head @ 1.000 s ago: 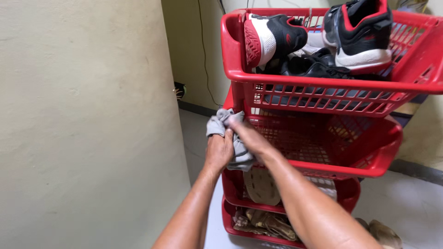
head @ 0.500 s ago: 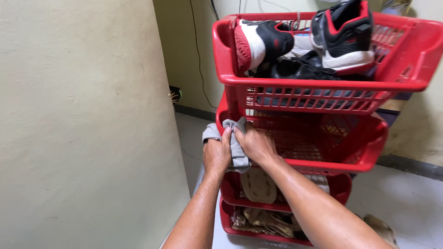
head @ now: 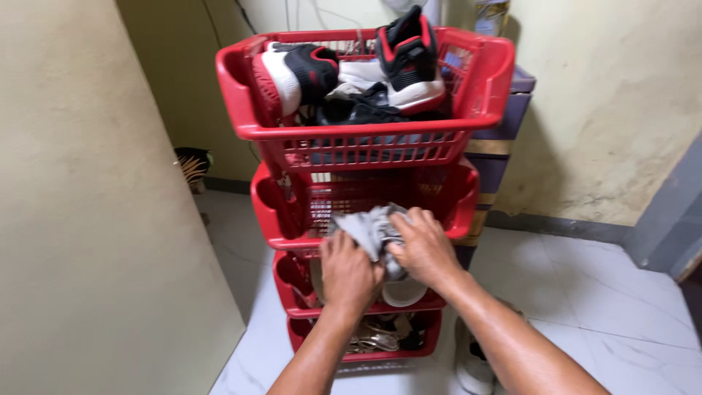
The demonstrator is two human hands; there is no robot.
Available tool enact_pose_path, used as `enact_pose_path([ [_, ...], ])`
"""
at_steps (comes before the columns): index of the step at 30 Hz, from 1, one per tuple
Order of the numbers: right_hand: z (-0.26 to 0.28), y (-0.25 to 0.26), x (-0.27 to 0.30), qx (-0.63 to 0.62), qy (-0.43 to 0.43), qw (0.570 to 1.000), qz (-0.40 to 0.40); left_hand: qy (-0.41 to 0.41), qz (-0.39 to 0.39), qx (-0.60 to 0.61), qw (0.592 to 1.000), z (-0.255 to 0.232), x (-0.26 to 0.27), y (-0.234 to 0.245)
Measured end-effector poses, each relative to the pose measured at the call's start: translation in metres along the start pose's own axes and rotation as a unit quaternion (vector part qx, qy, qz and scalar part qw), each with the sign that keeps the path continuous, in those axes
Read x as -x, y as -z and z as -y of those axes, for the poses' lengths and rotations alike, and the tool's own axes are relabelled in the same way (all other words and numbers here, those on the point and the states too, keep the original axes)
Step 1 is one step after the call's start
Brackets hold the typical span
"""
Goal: The person wipes several pairs of shoes on a red plastic shoe rack using a gray cloth. They remove each shoe, wipe the exterior surfaces, and place it back on the rack. The activity is repetitive and focused on cleaning the shoes.
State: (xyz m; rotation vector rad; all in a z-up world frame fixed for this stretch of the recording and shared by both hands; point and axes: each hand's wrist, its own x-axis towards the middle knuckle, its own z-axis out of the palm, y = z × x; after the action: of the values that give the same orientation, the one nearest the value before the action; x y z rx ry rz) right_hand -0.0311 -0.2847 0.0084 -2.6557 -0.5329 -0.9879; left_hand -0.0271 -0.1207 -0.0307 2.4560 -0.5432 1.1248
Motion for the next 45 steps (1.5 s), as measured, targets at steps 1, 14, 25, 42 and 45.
enact_pose_path([
  [1, -0.013, 0.007, 0.005, 0.01, -0.019, 1.0, -0.002, -0.011, 0.046, 0.014, 0.999, -0.011, -0.009, -0.007],
  [14, -0.137, 0.068, -0.009, 0.103, -0.12, 0.967, -0.199, 0.0, 0.135, 0.163, 0.977, -0.132, -0.102, -0.074],
  [25, -0.141, 0.05, -0.051, 0.006, -0.281, 0.95, 0.135, 0.133, 0.399, 0.191, 0.887, -0.107, -0.111, -0.087],
  [42, -0.158, -0.002, 0.003, -0.271, -0.164, 0.94, -0.129, 0.117, 0.333, 0.143, 0.925, -0.114, -0.1, -0.085],
  [45, -0.162, -0.007, 0.019, -0.298, -0.16, 0.933, -0.122, 0.12, 0.366, 0.152, 0.91, -0.113, -0.104, -0.079],
])
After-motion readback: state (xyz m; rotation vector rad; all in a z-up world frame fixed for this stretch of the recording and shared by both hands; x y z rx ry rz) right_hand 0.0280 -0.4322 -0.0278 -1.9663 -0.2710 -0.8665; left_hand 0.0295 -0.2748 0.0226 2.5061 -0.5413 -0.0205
